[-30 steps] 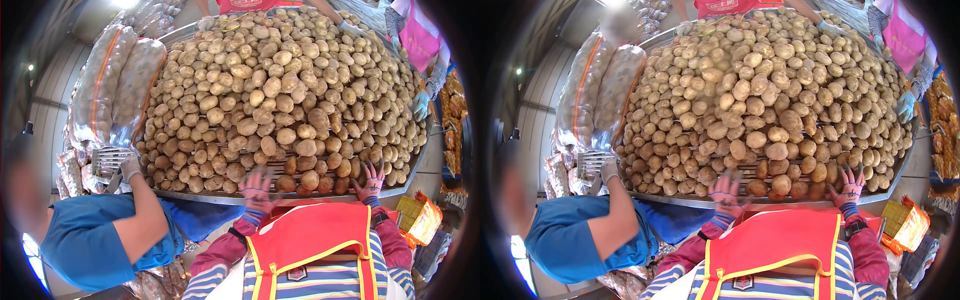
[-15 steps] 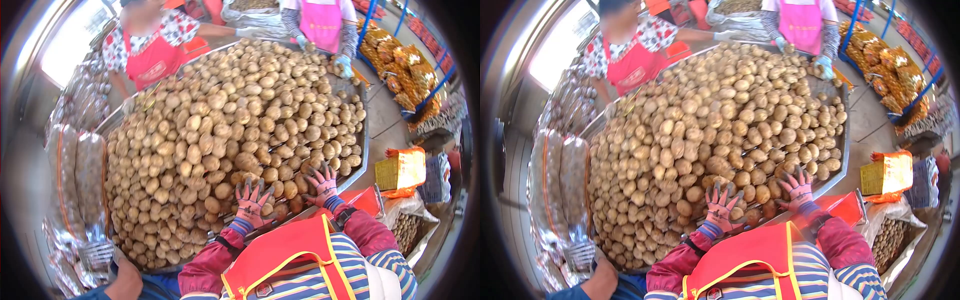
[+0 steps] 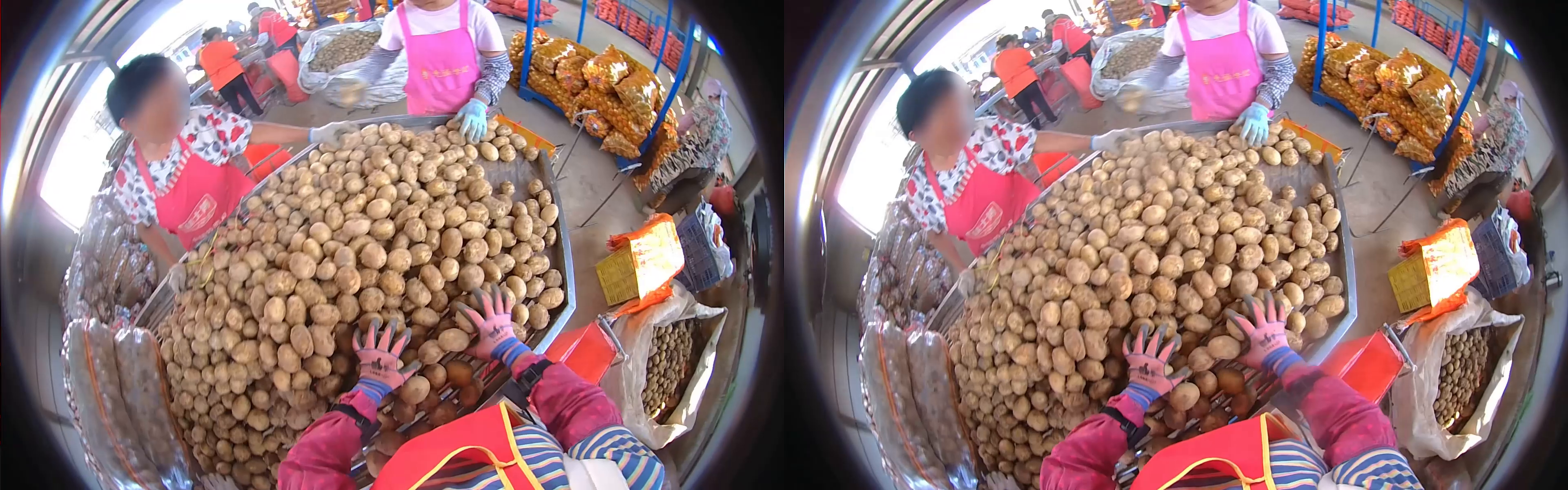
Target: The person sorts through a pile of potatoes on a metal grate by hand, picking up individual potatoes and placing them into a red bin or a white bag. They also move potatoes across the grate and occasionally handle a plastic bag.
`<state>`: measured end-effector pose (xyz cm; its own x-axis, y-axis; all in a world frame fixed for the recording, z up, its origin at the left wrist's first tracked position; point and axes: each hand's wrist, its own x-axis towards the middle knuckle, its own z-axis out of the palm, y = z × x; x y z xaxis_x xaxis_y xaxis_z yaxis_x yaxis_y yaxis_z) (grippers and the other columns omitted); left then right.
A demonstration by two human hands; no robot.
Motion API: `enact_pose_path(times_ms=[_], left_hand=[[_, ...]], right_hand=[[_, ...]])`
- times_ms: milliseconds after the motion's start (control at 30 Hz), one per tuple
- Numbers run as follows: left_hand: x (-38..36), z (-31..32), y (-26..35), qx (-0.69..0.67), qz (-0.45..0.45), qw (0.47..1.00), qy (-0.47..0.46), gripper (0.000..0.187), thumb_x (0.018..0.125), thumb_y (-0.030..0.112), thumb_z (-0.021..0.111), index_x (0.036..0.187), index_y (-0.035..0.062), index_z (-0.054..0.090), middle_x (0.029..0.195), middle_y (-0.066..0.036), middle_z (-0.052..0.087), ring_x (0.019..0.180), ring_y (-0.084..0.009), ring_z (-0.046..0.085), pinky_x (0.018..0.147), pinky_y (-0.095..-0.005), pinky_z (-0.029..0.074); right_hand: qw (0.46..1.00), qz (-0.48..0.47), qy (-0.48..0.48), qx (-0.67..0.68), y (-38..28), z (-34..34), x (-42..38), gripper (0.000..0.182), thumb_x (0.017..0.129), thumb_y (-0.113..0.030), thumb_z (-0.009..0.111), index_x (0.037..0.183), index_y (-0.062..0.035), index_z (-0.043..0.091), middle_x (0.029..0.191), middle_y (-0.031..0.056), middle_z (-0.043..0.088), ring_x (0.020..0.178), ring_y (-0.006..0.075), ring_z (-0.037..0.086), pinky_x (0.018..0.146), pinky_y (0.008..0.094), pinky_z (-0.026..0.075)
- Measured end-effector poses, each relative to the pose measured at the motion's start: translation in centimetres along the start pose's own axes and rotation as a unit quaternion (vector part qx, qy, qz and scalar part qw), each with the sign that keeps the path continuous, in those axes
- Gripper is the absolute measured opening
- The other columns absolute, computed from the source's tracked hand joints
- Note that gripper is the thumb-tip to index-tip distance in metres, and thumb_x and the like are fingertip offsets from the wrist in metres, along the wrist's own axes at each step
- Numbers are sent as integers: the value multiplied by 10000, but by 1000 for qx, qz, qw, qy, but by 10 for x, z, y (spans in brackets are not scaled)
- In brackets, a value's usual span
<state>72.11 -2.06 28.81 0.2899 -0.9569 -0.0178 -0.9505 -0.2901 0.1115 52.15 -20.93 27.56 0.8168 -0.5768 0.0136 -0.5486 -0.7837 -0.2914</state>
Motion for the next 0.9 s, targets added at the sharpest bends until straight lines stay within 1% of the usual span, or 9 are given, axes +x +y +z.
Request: enact_pose_path(times_ms=[133, 200, 333, 400, 500, 533, 633, 767, 900], left_hand=[[15, 0, -2, 3, 25, 1000, -4, 760, 627, 598, 689, 1294, 277, 520, 1427, -81, 374, 1352, -338, 233, 1039, -652, 99], [30, 1, 0, 18, 37, 999, -17, 761, 641, 601, 683, 1311, 293, 496, 1428, -80, 375, 1347, -340, 254, 1036, -667, 96], [78, -13, 4, 83, 17, 993, -78, 885, 644, 674, 639, 1395, 282, 381, 1445, -87, 355, 1362, -332, 251, 1044, -677, 54], [88, -5, -3, 97, 66, 992, -51, 905, 628, 692, 633, 1385, 253, 404, 1450, -102, 338, 1348, -347, 267, 1064, -649, 46], [104, -13, -6, 113, 88, 986, -80, 892, 645, 703, 613, 1381, 241, 409, 1457, -100, 324, 1351, -344, 262, 1077, -632, 49], [108, -13, -6, 113, 97, 985, -90, 891, 647, 701, 615, 1381, 238, 410, 1461, -99, 317, 1351, -346, 261, 1081, -626, 52], [115, -11, -6, 104, 101, 985, -97, 876, 655, 689, 620, 1377, 239, 414, 1463, -96, 314, 1351, -337, 266, 1085, -619, 59], [117, -7, -6, 107, 105, 984, -92, 893, 631, 691, 632, 1370, 235, 424, 1451, -99, 332, 1341, -331, 287, 1079, -619, 75], [116, -16, 1, 116, 104, 985, -73, 912, 589, 668, 675, 1357, 237, 438, 1430, -95, 356, 1316, -318, 320, 1069, -618, 97]], right_hand=[[999, 7, -40, -31, 23, 4, 49, 838, 592, -503, 765, 1345, -362, 427, 1449, 139, 287, 1353, 450, 182, 1049, 686, 102], [997, 60, -30, 50, 35, 5, 72, 814, 614, -471, 766, 1346, -373, 423, 1477, 109, 260, 1378, 392, 185, 1028, 704, 126], [986, 90, -134, -46, 29, -24, 109, 791, 671, -348, 725, 1373, -410, 366, 1493, 35, 238, 1392, 405, 138, 1018, 708, 152], [989, 84, -94, -79, 42, -11, 125, 750, 691, -291, 688, 1365, -402, 379, 1492, 20, 240, 1387, 413, 144, 1017, 709, 153], [992, 85, -3, -98, 65, 17, 145, 708, 721, -384, 686, 1362, -390, 384, 1489, 18, 250, 1379, 426, 153, 1014, 711, 155], [991, 87, 0, -98, 68, 15, 148, 708, 721, -384, 686, 1362, -390, 384, 1489, 18, 250, 1379, 426, 153, 1014, 711, 155], [995, 93, -10, -24, 79, 5, 156, 751, 709, -590, 662, 1369, -379, 372, 1486, 31, 264, 1370, 443, 152, 1011, 713, 158], [995, 91, 10, -31, 85, 6, 175, 747, 723, -509, 690, 1376, -383, 351, 1499, 29, 222, 1372, 440, 148, 998, 720, 183], [979, 185, 4, 84, 97, -11, 204, 788, 750, -389, 709, 1405, -391, 273, 1527, 54, 169, 1383, 413, 166, 1023, 662, 253]])
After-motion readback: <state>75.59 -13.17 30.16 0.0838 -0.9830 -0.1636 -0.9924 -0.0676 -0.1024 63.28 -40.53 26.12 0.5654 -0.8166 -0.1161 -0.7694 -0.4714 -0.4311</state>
